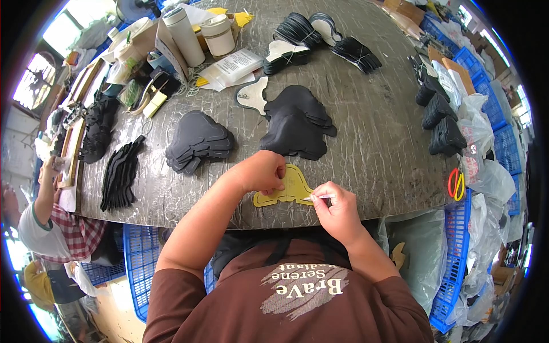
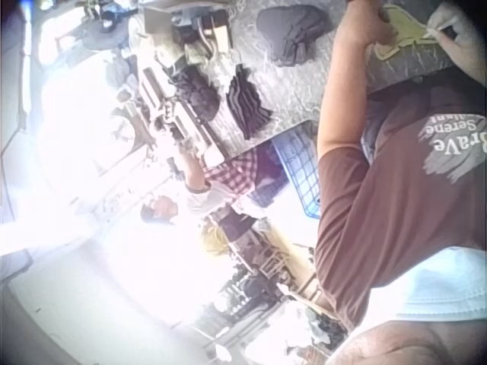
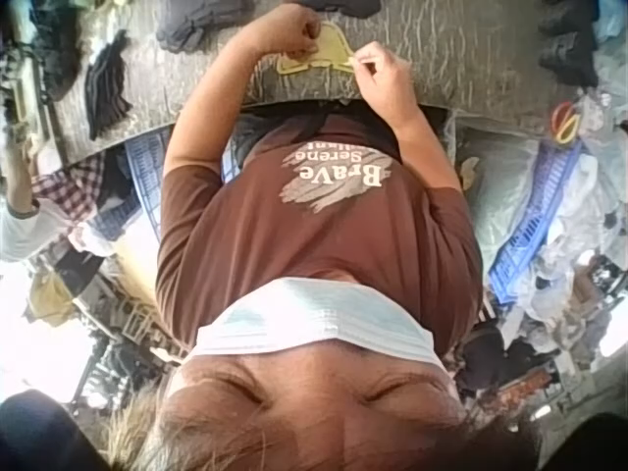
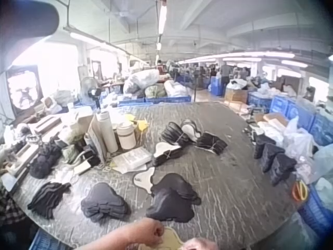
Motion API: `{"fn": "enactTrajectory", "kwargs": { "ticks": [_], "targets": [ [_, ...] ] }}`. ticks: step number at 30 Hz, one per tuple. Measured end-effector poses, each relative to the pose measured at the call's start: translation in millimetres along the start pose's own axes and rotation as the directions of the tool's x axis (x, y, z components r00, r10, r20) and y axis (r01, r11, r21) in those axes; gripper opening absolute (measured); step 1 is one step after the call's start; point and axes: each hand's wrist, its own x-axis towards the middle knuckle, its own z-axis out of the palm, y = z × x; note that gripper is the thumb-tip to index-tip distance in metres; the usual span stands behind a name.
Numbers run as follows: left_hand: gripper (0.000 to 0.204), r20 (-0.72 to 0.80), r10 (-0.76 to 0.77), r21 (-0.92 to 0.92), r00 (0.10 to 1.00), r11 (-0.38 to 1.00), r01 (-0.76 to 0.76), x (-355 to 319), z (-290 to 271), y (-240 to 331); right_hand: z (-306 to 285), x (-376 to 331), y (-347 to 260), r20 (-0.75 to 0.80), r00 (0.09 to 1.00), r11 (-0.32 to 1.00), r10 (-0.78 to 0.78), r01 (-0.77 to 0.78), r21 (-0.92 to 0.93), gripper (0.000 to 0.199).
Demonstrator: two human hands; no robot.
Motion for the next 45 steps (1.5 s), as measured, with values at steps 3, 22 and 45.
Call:
{"fn": "enactTrajectory", "kwargs": {
  "ticks": [3,22,45],
  "targets": [
    [0.018,-0.006,0.007,-0.003,1.0,1.0,-0.007,-1,0,0,-2,-2,4,0.022,1.0,0.999,0.001,0.0,-0.035,0.014],
    [0.036,-0.531,0.265,0.141,0.805,0.964,-0.224,-33,-4,-7,-4,82,43,-0.037,0.999,0.819,0.011,-0.03,-0.573,0.041],
    [0.019,-0.989,-0.146,-0.111,0.01,0.706,-0.699,-93,-51,-95,4,74,50,0.02,1.0,0.857,0.018,-0.005,-0.515,0.025]
  ]
}}
